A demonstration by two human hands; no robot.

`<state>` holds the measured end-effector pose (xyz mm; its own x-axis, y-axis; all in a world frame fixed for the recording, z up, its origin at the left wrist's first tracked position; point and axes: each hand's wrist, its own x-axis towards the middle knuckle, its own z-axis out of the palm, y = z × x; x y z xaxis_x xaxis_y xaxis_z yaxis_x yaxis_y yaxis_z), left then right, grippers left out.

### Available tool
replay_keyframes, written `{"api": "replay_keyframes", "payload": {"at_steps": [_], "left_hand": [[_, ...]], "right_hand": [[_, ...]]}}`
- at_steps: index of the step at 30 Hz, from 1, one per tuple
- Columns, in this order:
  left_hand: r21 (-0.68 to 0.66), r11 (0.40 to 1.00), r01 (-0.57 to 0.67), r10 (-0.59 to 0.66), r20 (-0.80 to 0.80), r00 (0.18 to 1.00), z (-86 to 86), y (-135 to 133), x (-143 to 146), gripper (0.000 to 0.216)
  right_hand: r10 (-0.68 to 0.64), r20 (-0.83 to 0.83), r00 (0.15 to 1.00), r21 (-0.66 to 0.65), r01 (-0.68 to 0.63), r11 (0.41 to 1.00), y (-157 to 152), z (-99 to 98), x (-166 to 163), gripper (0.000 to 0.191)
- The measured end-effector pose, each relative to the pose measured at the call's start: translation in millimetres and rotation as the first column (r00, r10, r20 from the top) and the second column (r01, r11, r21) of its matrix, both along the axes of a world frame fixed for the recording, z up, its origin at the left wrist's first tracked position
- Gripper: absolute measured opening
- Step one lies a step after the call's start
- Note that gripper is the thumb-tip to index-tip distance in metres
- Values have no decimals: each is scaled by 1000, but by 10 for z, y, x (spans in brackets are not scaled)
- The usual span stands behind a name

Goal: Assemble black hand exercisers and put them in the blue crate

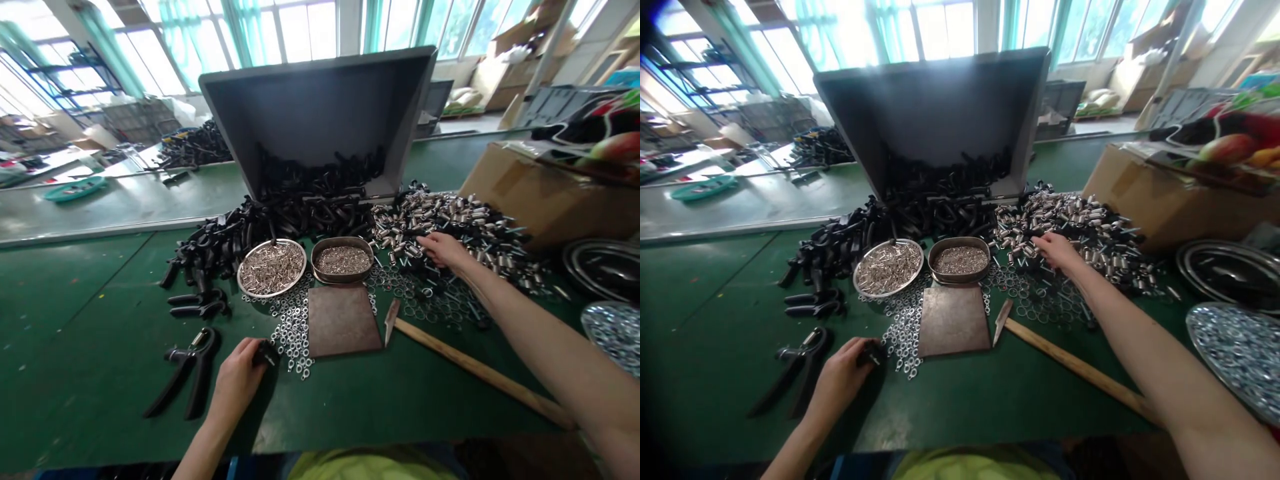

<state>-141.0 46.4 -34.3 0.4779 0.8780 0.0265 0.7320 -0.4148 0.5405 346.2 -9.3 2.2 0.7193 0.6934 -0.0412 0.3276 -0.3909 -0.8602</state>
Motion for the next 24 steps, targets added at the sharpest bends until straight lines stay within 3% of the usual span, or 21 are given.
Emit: {"api": "replay_keyframes", "payload": {"at_steps": [4, 7, 12, 16, 20, 24], "left_hand": [[-171, 968, -186, 224, 241, 944, 97, -54, 136, 26], [-425, 872, -242, 408, 361, 839, 190, -129, 335, 40], [-643, 759, -103, 564, 569, 599, 229, -231, 681, 45], [-774, 632, 49, 679, 583, 446, 219, -278, 867, 41], [-837, 540, 86, 753, 526, 395, 251, -301, 972, 35], [-845, 526, 98, 762, 519, 388, 298, -314, 1029, 32]], "right_hand": [[-48, -50, 998, 170, 56, 984, 24, -26, -37, 15], [-77, -153, 985, 305, 121, 945, 67, -50, -80, 21], [-40, -408, 912, 382, 211, 900, 104, -80, -167, 18], [26, -531, 847, 410, 230, 882, 112, -88, -227, 22], [95, -566, 819, 459, 217, 862, 137, -42, -254, 19], [160, -579, 799, 473, 169, 865, 130, 95, -390, 20]]}}
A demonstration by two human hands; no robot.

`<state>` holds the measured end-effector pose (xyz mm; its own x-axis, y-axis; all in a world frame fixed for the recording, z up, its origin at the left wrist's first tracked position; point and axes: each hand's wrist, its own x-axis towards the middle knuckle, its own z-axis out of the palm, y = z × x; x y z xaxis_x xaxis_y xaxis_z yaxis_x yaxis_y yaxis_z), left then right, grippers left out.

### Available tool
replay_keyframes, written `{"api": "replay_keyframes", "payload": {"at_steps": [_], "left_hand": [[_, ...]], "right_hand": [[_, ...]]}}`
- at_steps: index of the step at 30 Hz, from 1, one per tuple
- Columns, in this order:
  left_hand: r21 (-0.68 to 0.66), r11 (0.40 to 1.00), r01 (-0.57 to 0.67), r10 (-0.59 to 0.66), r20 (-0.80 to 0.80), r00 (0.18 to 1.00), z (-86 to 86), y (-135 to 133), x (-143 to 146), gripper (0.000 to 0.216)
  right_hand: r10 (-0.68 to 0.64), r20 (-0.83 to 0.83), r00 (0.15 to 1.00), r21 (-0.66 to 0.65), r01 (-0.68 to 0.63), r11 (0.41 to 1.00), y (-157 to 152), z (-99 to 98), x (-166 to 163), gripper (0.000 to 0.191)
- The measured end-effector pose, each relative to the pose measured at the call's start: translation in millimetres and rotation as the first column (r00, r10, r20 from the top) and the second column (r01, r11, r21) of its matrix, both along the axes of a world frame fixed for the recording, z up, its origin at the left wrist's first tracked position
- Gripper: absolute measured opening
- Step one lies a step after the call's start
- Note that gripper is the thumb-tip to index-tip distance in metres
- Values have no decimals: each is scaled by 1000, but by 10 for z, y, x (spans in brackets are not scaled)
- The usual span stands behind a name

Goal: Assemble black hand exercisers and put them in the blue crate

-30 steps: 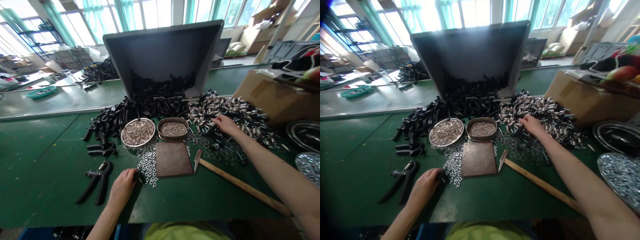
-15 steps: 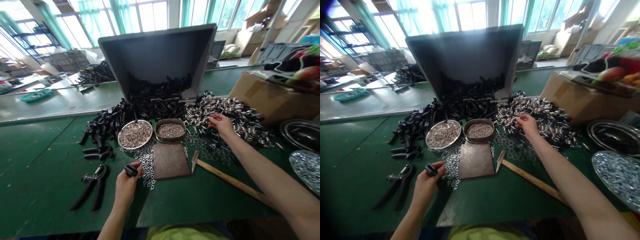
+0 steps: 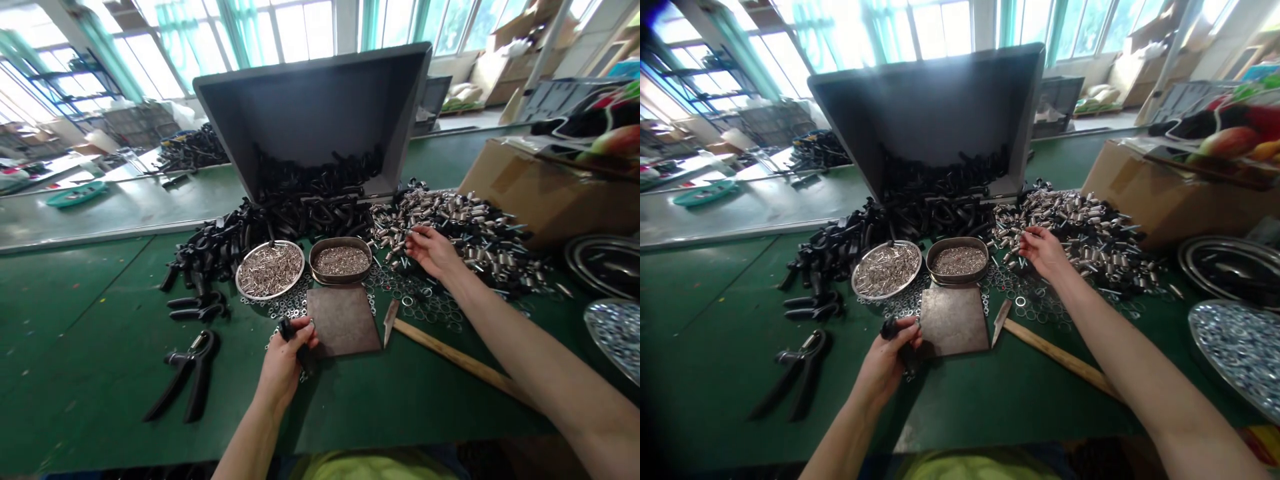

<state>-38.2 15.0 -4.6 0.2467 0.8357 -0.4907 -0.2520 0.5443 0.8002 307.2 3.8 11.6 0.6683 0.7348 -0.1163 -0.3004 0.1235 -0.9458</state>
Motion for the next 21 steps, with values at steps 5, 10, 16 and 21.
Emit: {"api": "replay_keyframes", "payload": {"at_steps": [5, 10, 16, 21], "left_hand": [[79, 992, 99, -102, 28, 994, 90, -65, 112, 34], [198, 954, 227, -226, -23, 974, 174, -189, 215, 32], [280, 913, 298, -272, -130, 954, 200, -262, 161, 25], [576, 714, 399, -212, -366, 906, 146, -277, 80, 12]], "right_hand": [[307, 123, 944, -2, -309, 951, -249, 179, -744, 26], [604, 168, 779, -92, -598, 796, -596, 164, -1536, 24], [606, 76, 792, -76, -602, 795, -614, 13, -1721, 25], [518, 32, 855, -93, -513, 853, -573, -28, -1723, 28]]}}
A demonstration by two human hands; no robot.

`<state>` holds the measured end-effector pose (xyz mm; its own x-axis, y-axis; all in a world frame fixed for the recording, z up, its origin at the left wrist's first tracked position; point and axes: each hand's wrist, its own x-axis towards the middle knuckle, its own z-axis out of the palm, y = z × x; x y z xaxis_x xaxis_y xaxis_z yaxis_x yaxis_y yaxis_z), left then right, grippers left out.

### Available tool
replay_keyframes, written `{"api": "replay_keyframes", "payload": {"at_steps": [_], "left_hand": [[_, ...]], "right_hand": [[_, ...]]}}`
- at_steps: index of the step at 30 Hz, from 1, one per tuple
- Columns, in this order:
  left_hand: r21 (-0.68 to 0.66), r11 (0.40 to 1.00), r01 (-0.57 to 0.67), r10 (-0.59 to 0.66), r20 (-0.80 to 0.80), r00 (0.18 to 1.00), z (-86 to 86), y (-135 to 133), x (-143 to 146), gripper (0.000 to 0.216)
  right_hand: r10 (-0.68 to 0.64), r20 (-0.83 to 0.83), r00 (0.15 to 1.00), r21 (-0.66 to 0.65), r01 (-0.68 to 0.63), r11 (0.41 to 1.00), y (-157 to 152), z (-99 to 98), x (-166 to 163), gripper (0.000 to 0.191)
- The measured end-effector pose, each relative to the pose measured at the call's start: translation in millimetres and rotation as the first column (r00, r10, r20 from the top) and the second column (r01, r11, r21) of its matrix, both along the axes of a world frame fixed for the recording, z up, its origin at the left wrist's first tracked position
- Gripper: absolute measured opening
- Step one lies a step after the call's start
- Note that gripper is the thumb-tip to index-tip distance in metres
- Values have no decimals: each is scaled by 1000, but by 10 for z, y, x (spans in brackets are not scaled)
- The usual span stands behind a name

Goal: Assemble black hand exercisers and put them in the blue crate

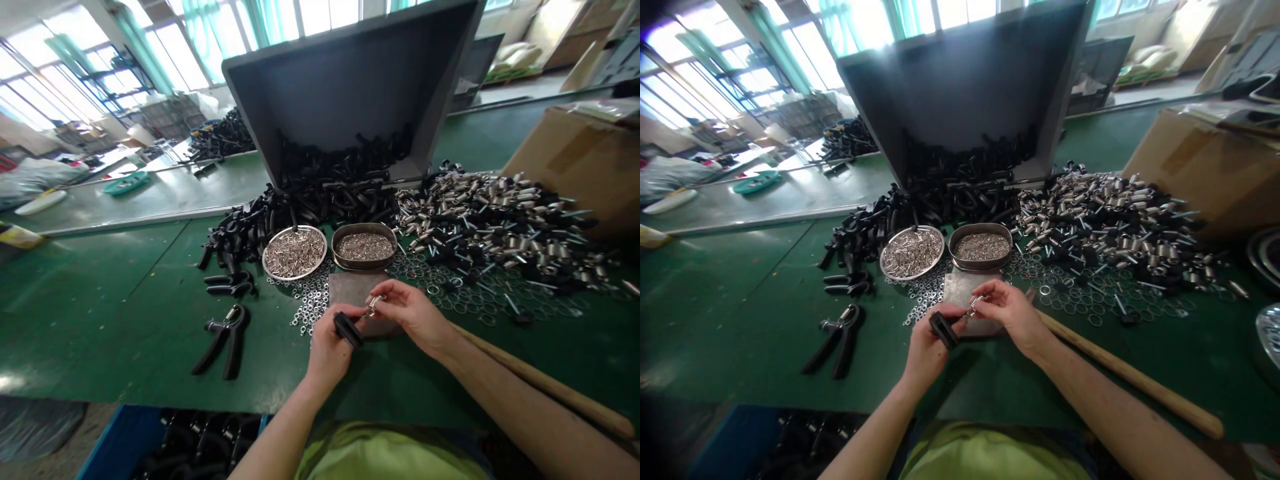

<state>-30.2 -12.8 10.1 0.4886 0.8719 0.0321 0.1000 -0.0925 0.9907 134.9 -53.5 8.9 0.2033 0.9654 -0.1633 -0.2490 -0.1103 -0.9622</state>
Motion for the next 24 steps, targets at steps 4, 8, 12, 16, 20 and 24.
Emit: {"api": "replay_keyframes", "payload": {"at_steps": [4, 8, 12, 16, 20, 24], "left_hand": [[-227, 974, -22, 41, 79, 996, -119, -48, 53, 18], [-752, 650, 111, 133, 256, 957, -239, -81, 181, 32], [-828, 524, 197, 157, 322, 934, -250, -103, 278, 39], [-787, 572, 230, 93, 341, 936, -206, -141, 308, 37], [-682, 702, 207, -41, 251, 967, -167, -168, 286, 32], [-626, 760, 175, -175, 63, 983, -125, -181, 251, 36]], "right_hand": [[-1, 289, 957, 25, -6, 1000, -20, 58, 12, 22], [-53, 383, 922, 112, 11, 994, -74, 179, -21, 18], [-71, 454, 888, 193, -20, 981, -116, 261, -90, 12], [-50, 630, 775, 213, -110, 971, -125, 273, -99, 15], [18, 667, 745, 141, -149, 979, -128, 207, -73, 17], [6, 588, 809, 74, -61, 995, -106, 60, -26, 7]]}}
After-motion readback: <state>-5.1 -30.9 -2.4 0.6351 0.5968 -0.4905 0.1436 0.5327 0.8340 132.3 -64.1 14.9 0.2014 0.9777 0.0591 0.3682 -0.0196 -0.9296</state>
